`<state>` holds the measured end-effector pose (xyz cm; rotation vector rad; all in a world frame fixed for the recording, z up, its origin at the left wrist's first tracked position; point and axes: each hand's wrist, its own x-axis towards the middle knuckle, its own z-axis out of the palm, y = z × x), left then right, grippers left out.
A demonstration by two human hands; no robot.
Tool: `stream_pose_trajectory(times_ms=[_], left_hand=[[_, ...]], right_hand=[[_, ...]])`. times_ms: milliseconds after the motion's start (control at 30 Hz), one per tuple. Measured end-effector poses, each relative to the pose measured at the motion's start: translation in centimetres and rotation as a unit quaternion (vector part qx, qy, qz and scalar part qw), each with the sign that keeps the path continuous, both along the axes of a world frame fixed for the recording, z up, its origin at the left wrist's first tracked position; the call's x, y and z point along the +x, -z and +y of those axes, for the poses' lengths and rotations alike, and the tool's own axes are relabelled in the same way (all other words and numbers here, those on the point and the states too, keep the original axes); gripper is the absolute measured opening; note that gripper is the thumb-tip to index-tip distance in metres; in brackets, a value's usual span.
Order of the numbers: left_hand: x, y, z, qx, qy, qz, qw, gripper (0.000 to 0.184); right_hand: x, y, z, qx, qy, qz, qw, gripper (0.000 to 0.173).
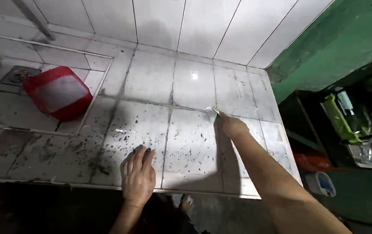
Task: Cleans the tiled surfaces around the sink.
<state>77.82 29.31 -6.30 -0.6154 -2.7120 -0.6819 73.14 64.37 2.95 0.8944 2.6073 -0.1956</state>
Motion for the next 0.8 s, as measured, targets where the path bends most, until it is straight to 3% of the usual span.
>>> stream_pose_trajectory(times_ms=[100,267,333,467,633,733,800], left_hand=[[0.3,-0.1,0.1,0.020,-0.010,-0.038,0.999,0.045],[0.4,0.5,0.5,0.017,-0.049,0.029,0.998,0.044],[0.5,0.8,0.5,0.011,-0.054,0.036,0.998,0.045],[0.8,-0.1,0.4,0.026,-0.060,0.002,0.998,0.043],[0.8,-0.6,0.4,0.031,-0.075,-0.003,0.997,0.040],[0.8,-0.4,0.6,0.022,-0.079,0.007,0.997,0.039],[0.8,-0.4,0.6,0.020,-0.082,0.006,0.996,0.039]], right_hand=[[-2.0,0.3,1.3,0.001,-0.018,0.013,1.000,0.050],[6.7,-1.0,-1.6,-0.007,-0.042,-0.043,0.998,0.052],[7.2,-1.0,-0.9,0.008,-0.045,-0.073,0.996,0.051],[-1.0,-1.8,2.8,0.007,-0.071,-0.069,0.995,0.052],[-12.5,0.0,7.7,0.050,-0.068,-0.001,0.996,0.052],[-14.7,-0.3,8.5,0.047,-0.063,0.006,0.997,0.053],[-12.3,-0.9,7.6,0.041,-0.080,0.000,0.996,0.052]])
